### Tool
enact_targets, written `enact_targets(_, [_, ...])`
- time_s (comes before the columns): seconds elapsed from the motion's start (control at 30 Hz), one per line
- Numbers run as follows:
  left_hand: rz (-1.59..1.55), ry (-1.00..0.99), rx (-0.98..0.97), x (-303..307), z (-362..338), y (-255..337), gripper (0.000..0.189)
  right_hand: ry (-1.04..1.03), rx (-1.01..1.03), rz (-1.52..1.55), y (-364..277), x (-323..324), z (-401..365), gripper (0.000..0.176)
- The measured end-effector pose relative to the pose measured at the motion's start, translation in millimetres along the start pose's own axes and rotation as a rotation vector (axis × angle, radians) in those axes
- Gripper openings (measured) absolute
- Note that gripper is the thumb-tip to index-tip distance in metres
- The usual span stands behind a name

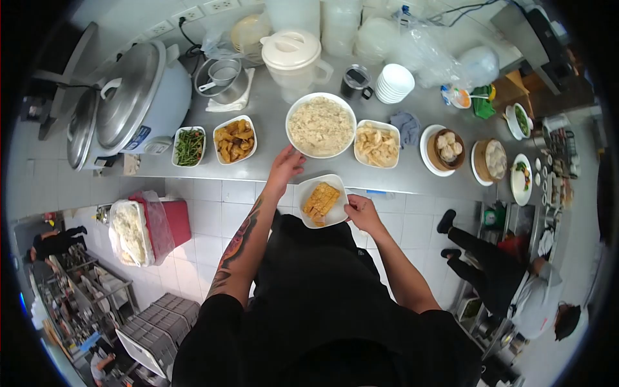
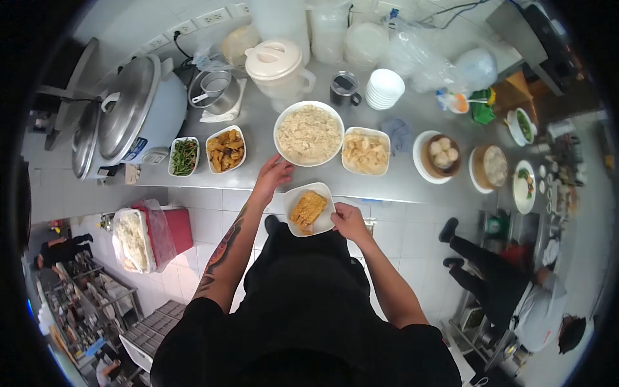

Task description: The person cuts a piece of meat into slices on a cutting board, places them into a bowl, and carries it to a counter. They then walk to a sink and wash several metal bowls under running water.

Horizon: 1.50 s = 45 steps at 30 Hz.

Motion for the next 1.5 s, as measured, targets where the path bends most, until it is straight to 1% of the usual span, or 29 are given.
enact_targets(0.03, [0.087, -0.063, 0.002, 1, 1, 3, 0.053, -0.018, 0.011, 0.003, -1, -8, 9, 0.029])
enact_targets(0.07, [0.091, -0.046, -0.007, 12, 0, 8, 0.053, -0.025, 0.024, 0.007, -2, -16, 17, 0.029])
enact_targets(0.13, [0.307, -0.005, -0.124, 36, -14, 25, 0.046, -0.021, 0.042, 0.008, -13, -33, 27, 0.027])
enact_targets(0.17, [0.309, 0.007, -0.121, 49, -26, 27, 0.046, -0.033, 0.04, 0.01, -9, -43, 35, 0.027])
enact_targets(0.23, [0.26, 0.19, -0.254, 92, -63, 41, 0.043, -0.022, 0.076, 0.06, -1, -64, 54, 0.026])
enact_targets(0.3, [0.274, 0.307, -0.252, 132, -109, 32, 0.042, -0.016, 0.095, 0.098, -14, -83, 62, 0.025])
enact_targets(0.37, [0.262, 0.404, -0.202, 174, -153, 0, 0.042, 0.013, 0.094, 0.118, -22, -97, 72, 0.023])
enact_targets(0.4, [0.236, 0.453, -0.155, 195, -174, -23, 0.042, 0.018, 0.095, 0.092, -22, -103, 79, 0.026])
enact_targets(0.43, [0.209, 0.499, -0.106, 216, -195, -48, 0.042, 0.016, 0.101, 0.085, -27, -110, 82, 0.026])
enact_targets(0.5, [0.178, 0.581, -0.04, 261, -233, -106, 0.043, 0.112, 0.122, 0.125, -36, -115, 88, 0.024])
enact_targets(0.53, [0.154, 0.607, -0.016, 280, -249, -135, 0.043, 0.115, 0.132, 0.116, -41, -121, 92, 0.024])
enact_targets(0.57, [0.131, 0.63, 0.009, 296, -264, -159, 0.043, 0.157, 0.124, 0.123, -42, -120, 95, 0.024])
enact_targets(0.63, [0.065, 0.665, 0.05, 313, -289, -184, 0.042, 0.209, 0.122, 0.121, -43, -124, 101, 0.024])
enact_targets(0.73, [0.012, 0.676, 0.063, 342, -308, -214, 0.039, 0.283, 0.067, 0.236, -41, -131, 103, 0.025])
enact_targets(0.9, [-0.002, 0.631, 0.047, 415, -309, -232, 0.038, 0.368, 0.087, 0.27, -57, -150, 114, 0.027])
enact_targets(1.0, [0.055, 0.612, 0.039, 464, -304, -229, 0.037, 0.414, 0.08, 0.3, -64, -154, 121, 0.027])
enact_targets(1.13, [0.052, 0.696, 0.054, 512, -316, -216, 0.039, 0.412, 0.068, 0.357, -58, -158, 131, 0.029])
enact_targets(1.17, [0.038, 0.726, 0.06, 520, -322, -217, 0.039, 0.408, 0.054, 0.384, -57, -156, 134, 0.03])
enact_targets(1.2, [0.025, 0.746, 0.063, 529, -328, -224, 0.039, 0.4, 0.035, 0.392, -57, -157, 131, 0.035])
enact_targets(1.27, [0.035, 0.836, 0.106, 537, -350, -249, 0.039, 0.316, 0.037, 0.396, -48, -154, 123, 0.038])
enact_targets(1.3, [-0.005, 0.909, 0.105, 534, -365, -264, 0.039, 0.309, -0.009, 0.349, -31, -148, 120, 0.038])
enact_targets(1.33, [0.014, 0.934, 0.108, 529, -374, -282, 0.038, 0.297, -0.021, 0.394, -29, -153, 111, 0.034])
enact_targets(1.37, [0.027, 0.979, 0.122, 523, -396, -301, 0.038, 0.243, -0.006, 0.354, -24, -157, 100, 0.032])
enact_targets(1.4, [0.088, 1.039, 0.14, 511, -414, -317, 0.037, 0.292, -0.056, 0.254, -22, -164, 83, 0.029])
enact_targets(1.43, [0.093, 1.085, 0.257, 490, -436, -317, 0.036, 0.234, -0.047, 0.148, -27, -178, 65, 0.028])
enact_targets(1.47, [0.261, 1.138, 0.259, 485, -454, -347, 0.037, 0.17, -0.009, 0.05, -25, -196, 51, 0.026])
enact_targets(1.5, [0.365, 1.129, 0.301, 463, -474, -318, 0.039, 0.097, -0.056, -0.035, -8, -210, 48, 0.024])
Point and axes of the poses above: each hand's wrist, its own z-axis towards the middle knuckle, its own x-axis out of the back of the hand, y = z × x, the point moved 9 cm from there along z, towards the middle knuckle, and after that the axes turned 2 degrees about y, right-handed, at the moved point
